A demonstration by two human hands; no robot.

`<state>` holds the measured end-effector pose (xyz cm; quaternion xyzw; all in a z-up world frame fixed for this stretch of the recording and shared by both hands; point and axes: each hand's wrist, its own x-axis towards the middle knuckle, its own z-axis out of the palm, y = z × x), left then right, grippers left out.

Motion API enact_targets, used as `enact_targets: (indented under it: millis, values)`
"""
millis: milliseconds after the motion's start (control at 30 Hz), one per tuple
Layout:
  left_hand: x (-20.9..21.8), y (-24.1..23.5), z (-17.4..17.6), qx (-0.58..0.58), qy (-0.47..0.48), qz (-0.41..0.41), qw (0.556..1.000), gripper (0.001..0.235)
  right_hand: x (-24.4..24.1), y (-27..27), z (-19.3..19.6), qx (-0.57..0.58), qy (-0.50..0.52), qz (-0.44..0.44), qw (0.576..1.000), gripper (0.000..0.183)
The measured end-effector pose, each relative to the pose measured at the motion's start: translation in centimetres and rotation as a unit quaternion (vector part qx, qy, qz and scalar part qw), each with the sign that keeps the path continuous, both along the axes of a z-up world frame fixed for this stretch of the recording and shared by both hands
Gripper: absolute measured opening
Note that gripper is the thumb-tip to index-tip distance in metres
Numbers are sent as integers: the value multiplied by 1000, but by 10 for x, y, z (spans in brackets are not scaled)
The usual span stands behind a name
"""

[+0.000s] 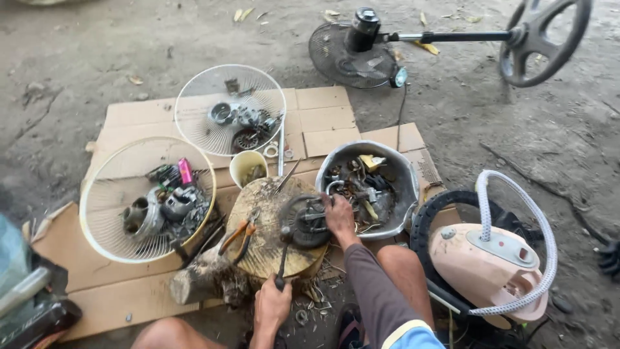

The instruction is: Disassembling a fan motor using a hammer and a prying tool

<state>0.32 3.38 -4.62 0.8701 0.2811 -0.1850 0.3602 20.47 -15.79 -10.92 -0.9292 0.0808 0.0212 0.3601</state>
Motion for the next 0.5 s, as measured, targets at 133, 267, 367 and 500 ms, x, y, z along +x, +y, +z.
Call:
enact_targets:
  millis: [133, 267, 367, 500]
  values:
    - [0, 5, 24, -132, 17, 89, 987, 22, 15, 0, -9, 67, 40, -16, 997, 106]
    - [-6, 11, 27, -240, 10, 153, 959, 27, 16, -14, 0, 140, 119, 3, 983, 51]
    - [-1, 18, 34, -239, -32, 144, 960, 17, -6, 0, 36, 153, 204, 62, 965, 75]
    - [3, 11, 34, -214, -42, 120, 969, 22, -30, 21, 52, 172, 242, 57, 953, 54]
